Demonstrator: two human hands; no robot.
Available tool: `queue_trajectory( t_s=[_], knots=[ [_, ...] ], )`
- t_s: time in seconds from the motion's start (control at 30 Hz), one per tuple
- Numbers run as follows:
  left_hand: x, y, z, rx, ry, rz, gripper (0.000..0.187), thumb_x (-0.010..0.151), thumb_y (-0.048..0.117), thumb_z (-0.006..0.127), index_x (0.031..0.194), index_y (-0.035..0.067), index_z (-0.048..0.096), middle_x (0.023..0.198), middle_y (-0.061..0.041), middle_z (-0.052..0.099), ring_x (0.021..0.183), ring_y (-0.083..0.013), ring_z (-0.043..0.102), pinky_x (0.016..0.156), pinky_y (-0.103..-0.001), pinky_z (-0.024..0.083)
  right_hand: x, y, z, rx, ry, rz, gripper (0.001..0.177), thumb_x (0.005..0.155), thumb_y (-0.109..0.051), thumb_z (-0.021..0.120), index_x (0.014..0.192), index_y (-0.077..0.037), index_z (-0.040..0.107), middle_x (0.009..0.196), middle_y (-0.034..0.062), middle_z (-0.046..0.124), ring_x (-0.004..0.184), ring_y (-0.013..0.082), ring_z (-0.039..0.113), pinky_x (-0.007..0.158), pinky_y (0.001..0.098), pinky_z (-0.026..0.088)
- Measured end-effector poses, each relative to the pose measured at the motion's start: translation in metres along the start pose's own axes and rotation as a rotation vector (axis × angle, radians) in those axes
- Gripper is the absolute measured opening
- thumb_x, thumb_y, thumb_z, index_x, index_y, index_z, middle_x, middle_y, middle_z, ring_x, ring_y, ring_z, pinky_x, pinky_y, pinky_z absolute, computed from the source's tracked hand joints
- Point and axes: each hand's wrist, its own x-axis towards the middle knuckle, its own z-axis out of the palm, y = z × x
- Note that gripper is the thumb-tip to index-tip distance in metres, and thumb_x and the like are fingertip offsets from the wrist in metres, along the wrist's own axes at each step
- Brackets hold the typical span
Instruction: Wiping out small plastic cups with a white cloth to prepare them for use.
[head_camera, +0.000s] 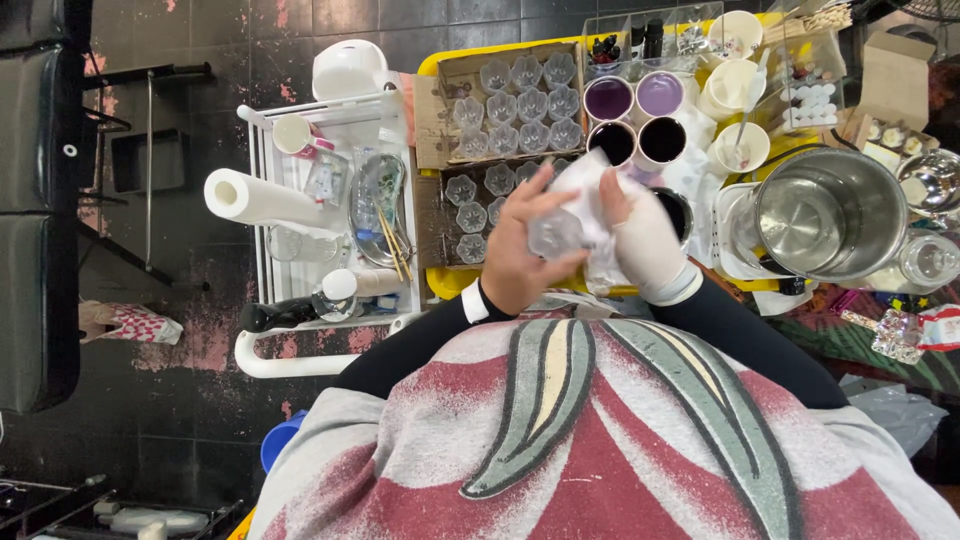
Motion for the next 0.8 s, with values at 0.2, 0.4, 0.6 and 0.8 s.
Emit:
queue_trajectory(
  t_s=[0.2, 0.4, 0.6, 0.8],
  knots=[
    [-0.005, -0.041, 0.015, -0.492, 0.087, -0.387, 0.067, 0.103, 0.027, 0.075, 0.151, 0.005, 0.034, 0.133, -0.019, 0.060, 0.128, -0.0272, 0.061, 0.116, -0.040, 0.052, -0.027, -0.092, 0.048, 0.027, 0.528, -0.285, 0.019, 0.109, -0.011, 0.063, 0.121, -0.001, 0.073, 0.088, 0.0018, 0.060, 0.069, 0.0105, 0.047, 0.063, 0.0283, 0.037],
    [0.006, -0.034, 0.028, -1.308, 0.081, -0.713, 0.064, 0.108, 0.043, 0.043, 0.157, 0.005, 0.031, 0.142, -0.010, 0.054, 0.127, -0.0187, 0.058, 0.110, -0.039, 0.047, -0.014, -0.049, 0.063, 0.124, 0.106, -0.825, 0.020, 0.115, 0.001, 0.062, 0.130, -0.010, 0.068, 0.128, 0.0040, 0.063, 0.115, 0.0110, 0.060, 0.104, 0.0276, 0.048],
    [0.003, -0.052, 0.013, -1.429, 0.035, -0.797, 0.049, 0.110, 0.037, 0.044, 0.149, 0.008, 0.036, 0.144, -0.015, 0.051, 0.131, -0.0270, 0.057, 0.115, -0.044, 0.048, -0.022, -0.060, 0.054, -0.971, 0.013, -1.005, 0.055, 0.090, 0.000, 0.069, 0.144, 0.000, 0.059, 0.155, 0.0210, 0.049, 0.152, 0.0363, 0.038, 0.127, 0.0492, 0.032],
    [0.008, -0.032, 0.006, -1.309, 0.099, -0.734, 0.055, 0.112, 0.042, 0.034, 0.148, 0.001, 0.040, 0.142, -0.020, 0.052, 0.127, -0.0297, 0.056, 0.110, -0.043, 0.049, -0.029, -0.048, 0.045, -1.050, -0.042, -1.123, 0.049, 0.092, -0.002, 0.068, 0.140, 0.001, 0.060, 0.153, 0.0193, 0.052, 0.147, 0.0358, 0.048, 0.122, 0.0495, 0.043]
  ],
)
